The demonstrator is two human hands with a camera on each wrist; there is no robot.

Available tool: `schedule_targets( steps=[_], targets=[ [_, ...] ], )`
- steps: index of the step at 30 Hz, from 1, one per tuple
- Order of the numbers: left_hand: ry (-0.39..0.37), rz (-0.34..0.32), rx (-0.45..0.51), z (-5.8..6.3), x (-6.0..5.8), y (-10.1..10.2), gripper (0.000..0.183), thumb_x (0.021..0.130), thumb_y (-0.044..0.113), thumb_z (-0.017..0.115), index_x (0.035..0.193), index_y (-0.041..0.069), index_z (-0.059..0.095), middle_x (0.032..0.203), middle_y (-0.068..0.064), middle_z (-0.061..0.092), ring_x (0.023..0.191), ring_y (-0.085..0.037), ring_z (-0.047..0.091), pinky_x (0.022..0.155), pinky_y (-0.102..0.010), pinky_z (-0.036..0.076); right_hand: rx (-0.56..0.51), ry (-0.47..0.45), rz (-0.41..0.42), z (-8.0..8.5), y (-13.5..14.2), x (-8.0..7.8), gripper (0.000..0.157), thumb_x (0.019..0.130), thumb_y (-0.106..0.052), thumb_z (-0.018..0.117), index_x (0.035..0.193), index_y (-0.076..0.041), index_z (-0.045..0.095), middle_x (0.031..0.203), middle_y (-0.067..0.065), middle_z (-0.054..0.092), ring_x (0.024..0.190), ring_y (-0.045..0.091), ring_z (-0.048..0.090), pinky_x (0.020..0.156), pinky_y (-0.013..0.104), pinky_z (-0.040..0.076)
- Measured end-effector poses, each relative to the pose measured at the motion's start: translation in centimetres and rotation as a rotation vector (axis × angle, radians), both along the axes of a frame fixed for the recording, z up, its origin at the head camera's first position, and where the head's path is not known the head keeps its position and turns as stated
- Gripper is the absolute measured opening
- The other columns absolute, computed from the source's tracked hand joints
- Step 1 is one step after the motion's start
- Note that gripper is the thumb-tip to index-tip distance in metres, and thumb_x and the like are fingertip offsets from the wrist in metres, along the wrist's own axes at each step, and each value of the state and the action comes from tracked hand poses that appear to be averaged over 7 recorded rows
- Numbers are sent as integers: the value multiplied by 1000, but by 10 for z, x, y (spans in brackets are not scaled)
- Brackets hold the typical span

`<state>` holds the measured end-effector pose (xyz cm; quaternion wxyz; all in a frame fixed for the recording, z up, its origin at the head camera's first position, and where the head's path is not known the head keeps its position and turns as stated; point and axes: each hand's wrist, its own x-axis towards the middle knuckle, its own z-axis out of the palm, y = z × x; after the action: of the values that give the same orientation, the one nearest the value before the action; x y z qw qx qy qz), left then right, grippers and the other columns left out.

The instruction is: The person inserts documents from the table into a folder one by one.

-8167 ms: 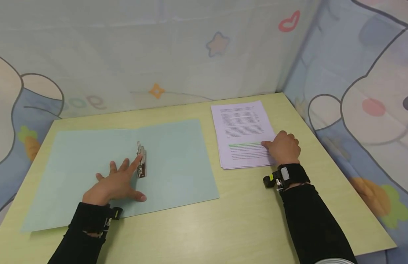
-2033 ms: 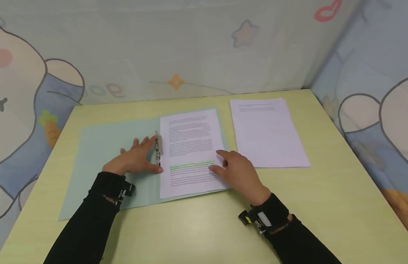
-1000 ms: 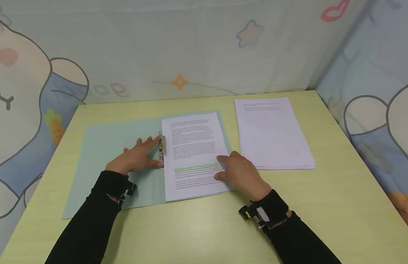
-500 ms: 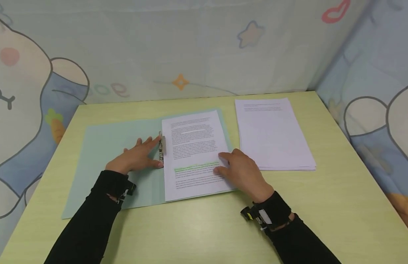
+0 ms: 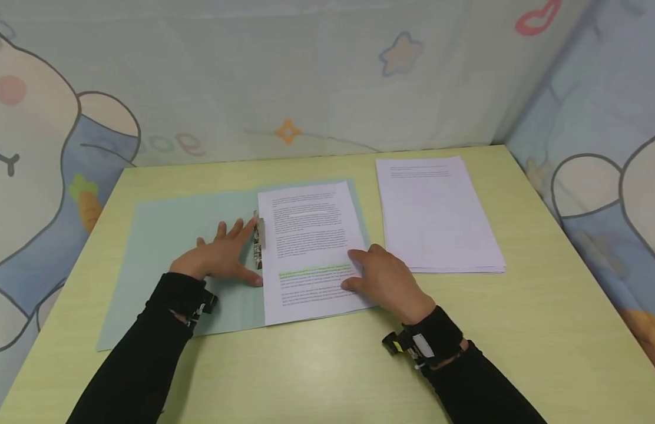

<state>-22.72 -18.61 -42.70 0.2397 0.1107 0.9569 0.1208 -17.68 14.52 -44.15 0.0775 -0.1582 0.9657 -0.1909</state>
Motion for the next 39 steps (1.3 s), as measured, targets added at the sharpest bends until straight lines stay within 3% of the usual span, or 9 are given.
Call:
schedule_targets(
  steps=[4, 8, 13, 22, 33, 39],
  targets=[
    [32, -9, -42, -1, 1, 4, 131, 47, 81, 62, 144, 32, -11, 152, -9, -5, 132, -41, -11, 90, -73, 1, 4, -3, -10, 1, 2, 0, 68, 74, -43, 70, 131, -13, 50, 86, 2, 49, 71, 16, 44, 57, 29, 37],
    [14, -3, -49, 2, 1, 9, 129, 50, 78, 64, 144, 32, -11, 151, -10, -7, 132, -41, -12, 89, -73, -1, 5, -10, -16, 2, 3, 1, 68, 74, -43, 70, 131, -12, 50, 87, 2, 49, 71, 16, 44, 57, 29, 38],
    [30, -24, -85, 3, 1, 12, 127, 53, 83, 56, 145, 28, -11, 151, -12, -5, 132, -44, -9, 87, -75, 3, 1, -19, -11, 2, 3, 2, 68, 75, -43, 69, 131, -11, 49, 87, 2, 49, 70, 16, 44, 56, 29, 38],
    [64, -11, -66, 3, 2, 15, 125, 53, 83, 57, 146, 28, -6, 151, -12, -3, 132, -44, -8, 88, -75, 4, -1, -14, -12, 5, 2, 4, 69, 75, -44, 69, 131, -10, 49, 85, 1, 49, 70, 15, 44, 56, 29, 37],
    [84, -24, -76, 1, 1, 17, 124, 53, 82, 57, 146, 27, -4, 151, -15, 0, 132, -46, -5, 86, -76, 4, -47, 44, -72, 11, 7, 4, 63, 77, -48, 66, 128, -13, 53, 86, 0, 50, 73, 15, 47, 60, 29, 39],
    [68, 6, -67, -1, 4, 9, 125, 52, 80, 60, 146, 28, -5, 151, -14, 0, 132, -45, -6, 87, -76, 5, -110, 170, -120, 15, 34, -7, 48, 83, -45, 60, 117, -11, 60, 83, -2, 55, 70, 13, 50, 58, 30, 41]
  ],
)
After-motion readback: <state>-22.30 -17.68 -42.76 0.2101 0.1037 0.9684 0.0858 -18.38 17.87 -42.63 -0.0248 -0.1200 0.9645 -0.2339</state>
